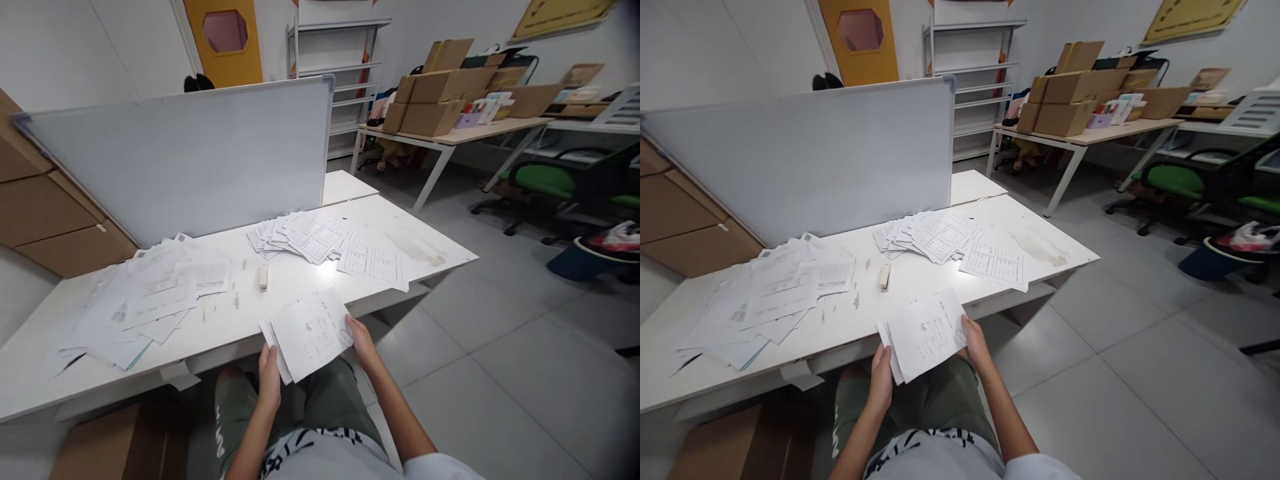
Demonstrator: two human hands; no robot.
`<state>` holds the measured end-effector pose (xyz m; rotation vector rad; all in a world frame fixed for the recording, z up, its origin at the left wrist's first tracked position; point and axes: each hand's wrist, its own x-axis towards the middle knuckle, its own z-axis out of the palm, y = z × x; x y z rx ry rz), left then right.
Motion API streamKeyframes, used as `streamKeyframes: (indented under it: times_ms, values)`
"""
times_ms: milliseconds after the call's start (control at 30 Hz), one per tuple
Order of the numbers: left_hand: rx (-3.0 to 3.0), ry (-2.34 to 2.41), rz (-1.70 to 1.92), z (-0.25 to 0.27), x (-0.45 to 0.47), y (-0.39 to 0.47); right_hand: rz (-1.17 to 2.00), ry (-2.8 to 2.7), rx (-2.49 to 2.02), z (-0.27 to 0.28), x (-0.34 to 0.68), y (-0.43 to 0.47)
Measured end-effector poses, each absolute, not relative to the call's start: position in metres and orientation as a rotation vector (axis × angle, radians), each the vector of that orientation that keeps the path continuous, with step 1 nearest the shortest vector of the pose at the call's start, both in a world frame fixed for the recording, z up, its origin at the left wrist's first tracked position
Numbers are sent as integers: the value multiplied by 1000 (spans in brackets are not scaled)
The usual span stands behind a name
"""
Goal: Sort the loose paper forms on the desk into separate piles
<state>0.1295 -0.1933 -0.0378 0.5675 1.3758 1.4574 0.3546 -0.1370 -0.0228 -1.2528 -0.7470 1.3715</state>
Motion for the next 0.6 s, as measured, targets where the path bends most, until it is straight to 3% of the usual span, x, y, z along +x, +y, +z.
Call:
streamKeyframes:
  times_ms: [600]
  values:
    - [562,1374,1477,-31,125,-190,1672,-652,-1155,-34,361,-134]
